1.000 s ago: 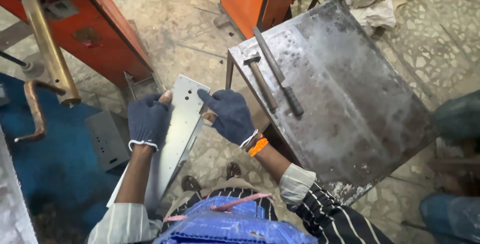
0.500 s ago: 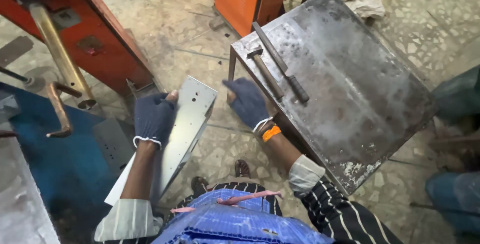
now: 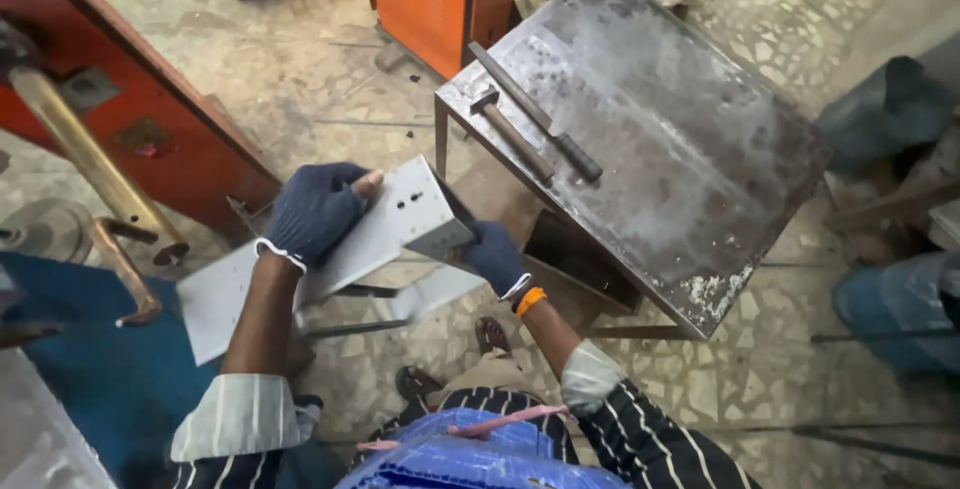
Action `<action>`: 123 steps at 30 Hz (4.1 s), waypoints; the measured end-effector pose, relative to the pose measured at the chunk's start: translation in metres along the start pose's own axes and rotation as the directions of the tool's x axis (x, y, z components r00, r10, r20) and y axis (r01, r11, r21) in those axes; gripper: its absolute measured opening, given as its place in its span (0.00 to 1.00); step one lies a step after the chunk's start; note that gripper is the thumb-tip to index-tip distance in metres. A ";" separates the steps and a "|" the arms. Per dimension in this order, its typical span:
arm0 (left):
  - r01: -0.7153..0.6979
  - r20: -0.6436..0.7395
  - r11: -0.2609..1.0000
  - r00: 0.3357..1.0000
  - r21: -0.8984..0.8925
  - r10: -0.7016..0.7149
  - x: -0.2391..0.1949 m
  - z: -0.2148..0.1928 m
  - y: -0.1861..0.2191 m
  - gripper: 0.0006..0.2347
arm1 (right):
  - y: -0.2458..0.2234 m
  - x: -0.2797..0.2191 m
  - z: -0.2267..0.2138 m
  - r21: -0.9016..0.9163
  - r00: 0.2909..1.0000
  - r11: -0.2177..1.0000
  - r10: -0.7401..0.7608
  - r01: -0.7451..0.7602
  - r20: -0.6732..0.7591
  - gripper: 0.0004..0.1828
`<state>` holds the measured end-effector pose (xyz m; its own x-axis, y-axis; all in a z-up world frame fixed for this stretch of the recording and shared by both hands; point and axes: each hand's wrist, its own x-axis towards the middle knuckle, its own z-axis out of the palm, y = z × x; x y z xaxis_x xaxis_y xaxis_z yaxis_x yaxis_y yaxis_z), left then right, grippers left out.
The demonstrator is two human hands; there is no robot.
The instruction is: Assembling, spot-welding, hammering, and filing metal components to construct a frame.
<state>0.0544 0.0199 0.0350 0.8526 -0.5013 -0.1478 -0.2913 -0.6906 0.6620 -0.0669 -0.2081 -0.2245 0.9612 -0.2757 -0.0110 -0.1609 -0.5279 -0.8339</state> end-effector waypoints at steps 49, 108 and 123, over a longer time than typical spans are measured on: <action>-0.448 -0.061 0.842 0.890 -0.301 0.452 0.190 0.203 0.162 0.30 | 0.008 0.264 -0.405 -0.876 0.898 0.479 -0.360 -0.056 -0.254 0.06; -0.076 0.039 0.865 0.993 -0.496 0.110 0.231 0.256 0.088 0.24 | 0.108 0.365 -0.537 -0.847 0.830 0.500 -0.387 -0.178 -0.402 0.22; 0.053 0.119 0.833 0.993 -0.551 0.015 0.218 0.247 0.081 0.25 | 0.120 0.364 -0.551 -0.882 0.793 0.467 -0.515 -0.059 -0.326 0.23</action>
<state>0.1094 -0.2743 -0.1250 0.7905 -0.5701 -0.2238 0.0414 -0.3148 0.9482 0.1398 -0.8141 -0.0242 0.7721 -0.2083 0.6004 -0.3297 -0.9390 0.0981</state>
